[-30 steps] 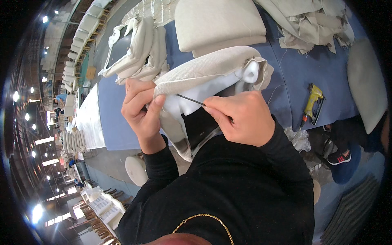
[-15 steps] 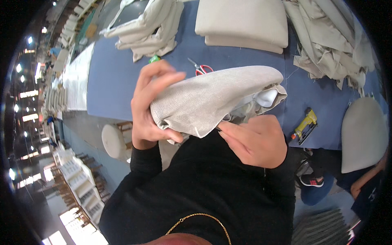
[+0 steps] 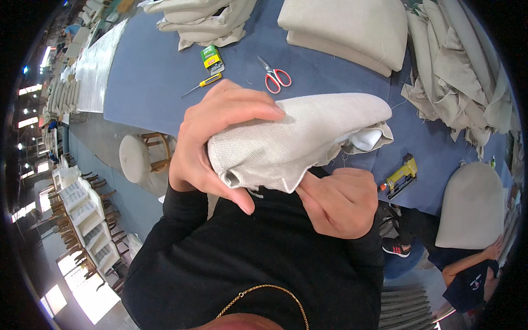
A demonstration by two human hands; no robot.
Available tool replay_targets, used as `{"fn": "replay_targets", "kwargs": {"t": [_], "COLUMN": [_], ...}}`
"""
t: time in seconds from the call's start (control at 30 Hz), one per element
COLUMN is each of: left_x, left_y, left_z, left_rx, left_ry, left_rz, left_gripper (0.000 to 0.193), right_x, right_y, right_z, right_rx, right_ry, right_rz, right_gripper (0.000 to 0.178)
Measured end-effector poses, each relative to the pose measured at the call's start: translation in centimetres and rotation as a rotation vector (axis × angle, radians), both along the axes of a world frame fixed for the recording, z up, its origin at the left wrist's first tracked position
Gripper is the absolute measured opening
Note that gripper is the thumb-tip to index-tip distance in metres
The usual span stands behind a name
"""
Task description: The person staples fabric onto foam cushion pieces using a staple gun, trims excess fabric with scissors, and folds edges to fit the contours. They repeatedly flip and reposition the cushions to secure the fabric on multiple sides.
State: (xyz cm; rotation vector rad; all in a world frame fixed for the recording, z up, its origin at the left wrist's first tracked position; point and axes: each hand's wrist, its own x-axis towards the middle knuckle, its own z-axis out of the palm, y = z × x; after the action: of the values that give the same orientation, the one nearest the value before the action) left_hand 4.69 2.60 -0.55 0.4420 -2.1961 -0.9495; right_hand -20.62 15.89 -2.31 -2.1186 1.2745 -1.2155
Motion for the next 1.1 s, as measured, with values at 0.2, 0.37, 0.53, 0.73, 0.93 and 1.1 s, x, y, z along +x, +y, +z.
{"fn": "replay_targets", "kwargs": {"t": [0.2, 0.37, 0.53, 0.73, 0.93, 1.1], "left_x": [0.0, 0.4, 0.2, -0.4, -0.6, -0.3], "left_y": [-0.4, 0.1, 0.1, -0.4, -0.5, -1.3], "left_z": [-3.0, -4.2, -5.2, -4.9, -4.8, -4.6], "left_rx": [0.132, 0.109, 0.102, 0.097, 0.103, 0.115], "left_ry": [0.084, -0.019, 0.056, 0.048, 0.034, 0.031], "left_rz": [-0.06, -0.197, -0.25, -0.261, -0.303, -0.327], "left_gripper": [0.129, 0.117, 0.115, 0.112, 0.111, 0.108], "right_x": [-1.7, -2.4, -2.2, -1.1, -0.7, -2.5], "right_y": [0.4, 1.6, 2.3, 2.7, 2.4, 0.5], "right_z": [-0.6, -0.9, 0.5, 1.6, 2.1, 2.8], "right_rx": [-0.092, -0.109, -0.051, 0.023, 0.04, 0.286], "right_ry": [-0.07, -0.091, -0.063, -0.024, -0.032, 0.035], "right_rz": [0.075, 0.092, 0.102, 0.037, 0.043, 0.27], "right_gripper": [0.027, 0.027, 0.031, 0.036, 0.035, 0.024]}}
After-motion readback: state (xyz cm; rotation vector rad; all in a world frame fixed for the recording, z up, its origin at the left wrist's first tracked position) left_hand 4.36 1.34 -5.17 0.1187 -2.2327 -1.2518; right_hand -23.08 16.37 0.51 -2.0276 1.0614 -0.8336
